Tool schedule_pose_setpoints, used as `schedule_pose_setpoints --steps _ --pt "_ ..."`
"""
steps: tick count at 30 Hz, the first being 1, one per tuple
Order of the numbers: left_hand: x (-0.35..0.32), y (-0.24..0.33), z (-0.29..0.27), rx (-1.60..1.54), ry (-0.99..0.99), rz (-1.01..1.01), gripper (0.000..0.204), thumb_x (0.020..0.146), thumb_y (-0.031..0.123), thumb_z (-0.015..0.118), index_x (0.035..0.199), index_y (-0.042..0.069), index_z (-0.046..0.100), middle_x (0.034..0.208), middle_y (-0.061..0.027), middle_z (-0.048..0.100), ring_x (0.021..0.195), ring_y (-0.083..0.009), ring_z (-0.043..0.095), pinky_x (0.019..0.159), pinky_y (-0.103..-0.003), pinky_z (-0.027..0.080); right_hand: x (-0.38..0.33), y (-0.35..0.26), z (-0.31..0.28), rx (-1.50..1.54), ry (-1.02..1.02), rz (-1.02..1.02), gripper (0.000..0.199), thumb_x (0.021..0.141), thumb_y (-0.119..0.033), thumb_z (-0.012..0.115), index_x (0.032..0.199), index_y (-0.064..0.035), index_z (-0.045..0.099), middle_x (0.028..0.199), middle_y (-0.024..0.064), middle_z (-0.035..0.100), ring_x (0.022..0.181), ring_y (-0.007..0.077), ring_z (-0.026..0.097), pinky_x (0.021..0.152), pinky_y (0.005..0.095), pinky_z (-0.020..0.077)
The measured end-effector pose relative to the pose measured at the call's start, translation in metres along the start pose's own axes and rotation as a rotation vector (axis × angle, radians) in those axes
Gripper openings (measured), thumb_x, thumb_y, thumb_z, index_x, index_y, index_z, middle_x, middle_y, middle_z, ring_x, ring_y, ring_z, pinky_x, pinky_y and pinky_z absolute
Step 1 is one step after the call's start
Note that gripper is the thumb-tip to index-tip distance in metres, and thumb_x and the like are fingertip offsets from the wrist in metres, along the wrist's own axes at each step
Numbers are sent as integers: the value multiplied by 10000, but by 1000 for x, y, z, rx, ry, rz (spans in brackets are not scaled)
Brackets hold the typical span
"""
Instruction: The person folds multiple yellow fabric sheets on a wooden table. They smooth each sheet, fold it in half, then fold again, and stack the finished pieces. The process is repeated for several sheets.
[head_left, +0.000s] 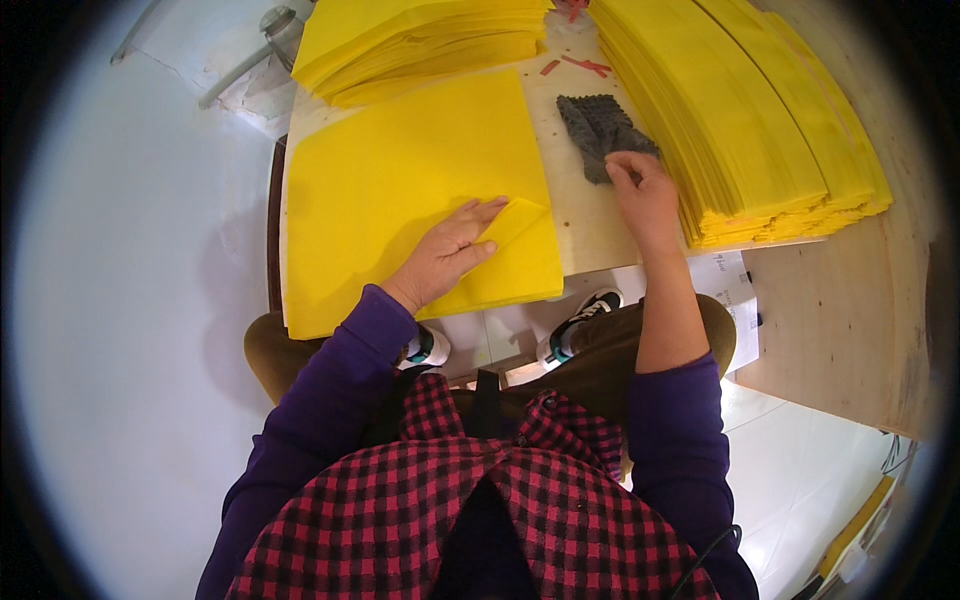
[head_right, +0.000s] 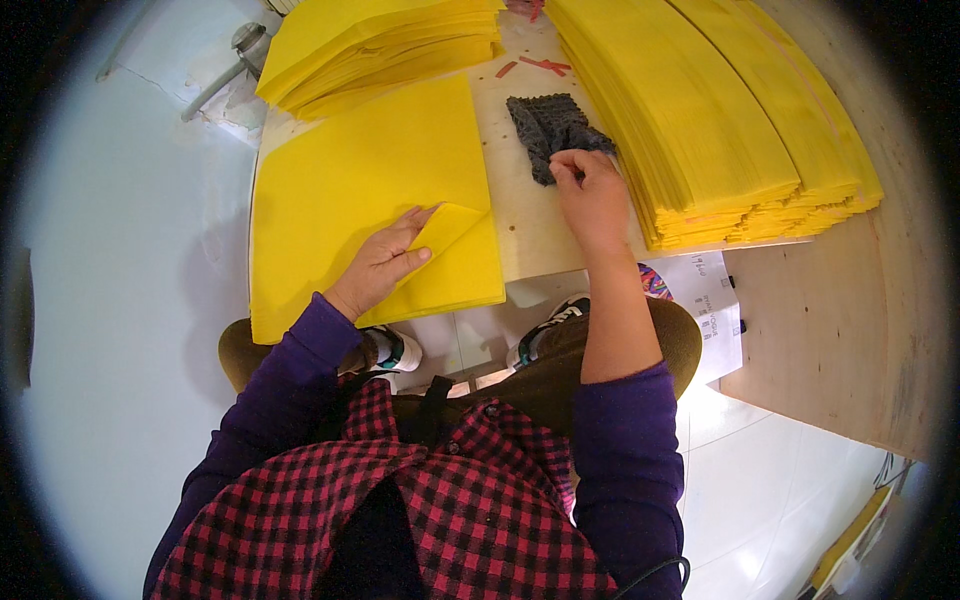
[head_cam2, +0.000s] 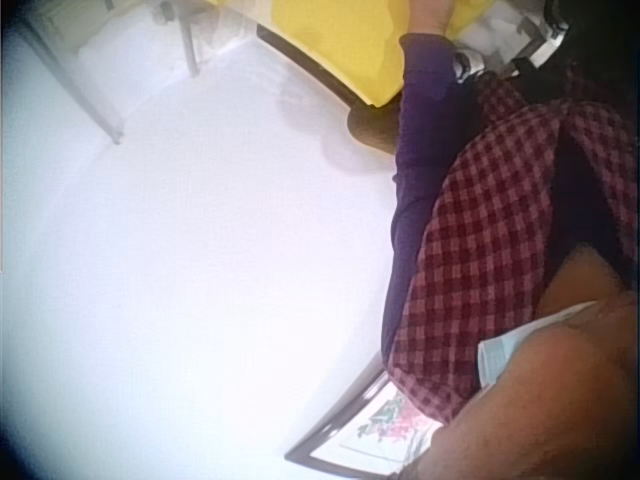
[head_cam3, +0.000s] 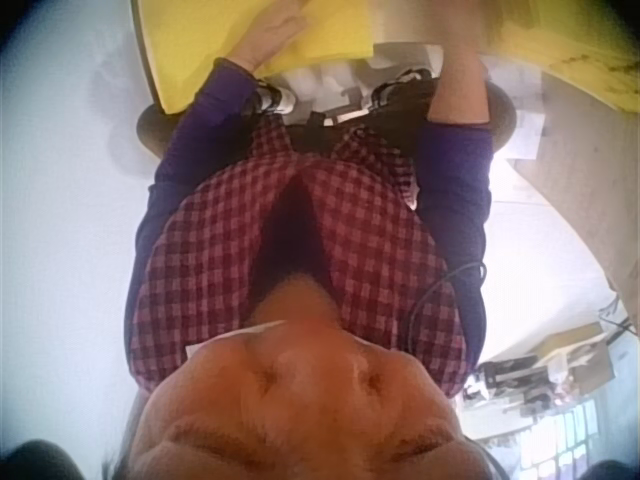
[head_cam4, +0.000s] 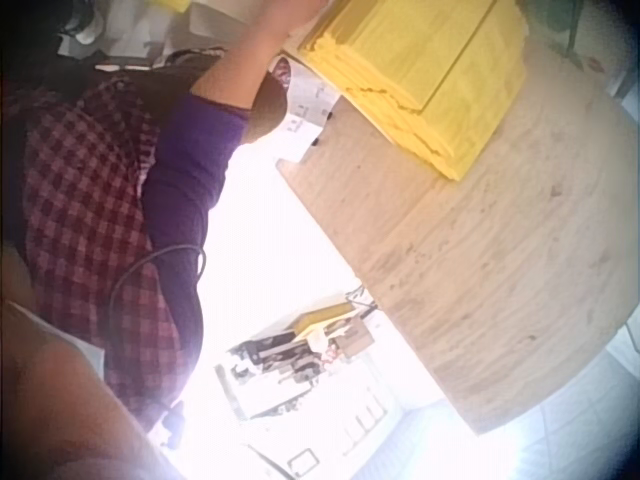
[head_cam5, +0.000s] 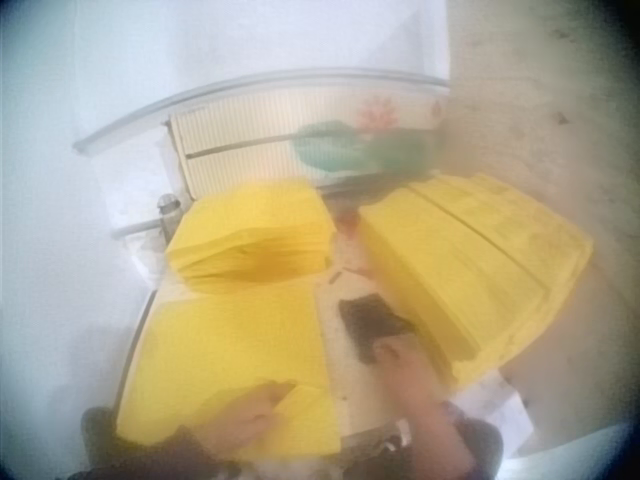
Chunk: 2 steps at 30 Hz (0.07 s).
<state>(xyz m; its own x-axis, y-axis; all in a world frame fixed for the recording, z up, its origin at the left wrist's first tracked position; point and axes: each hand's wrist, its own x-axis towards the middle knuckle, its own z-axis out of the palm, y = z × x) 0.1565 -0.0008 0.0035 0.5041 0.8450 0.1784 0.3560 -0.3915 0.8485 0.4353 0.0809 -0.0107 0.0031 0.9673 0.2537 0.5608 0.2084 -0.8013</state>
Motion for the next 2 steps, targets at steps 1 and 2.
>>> schedule_pose_setpoints --steps 1,2 --pt "0 0 0 -9 3 -4 315 932 213 539 1130 -24 602 1353 -200 515 1347 -321 394 1149 -455 210 -2 -1 -5 52 -86 23 150 869 -191 659 983 -112 716 1051 75 650 890 227 651 747 378 501" --pt "0 -1 1 -9 8 -4 319 934 218 538 1134 -22 603 1358 -200 511 1349 -321 392 1150 -454 208 -5 -3 -10 105 -172 46 150 867 -184 665 988 -116 720 1076 70 658 898 206 657 753 375 503"
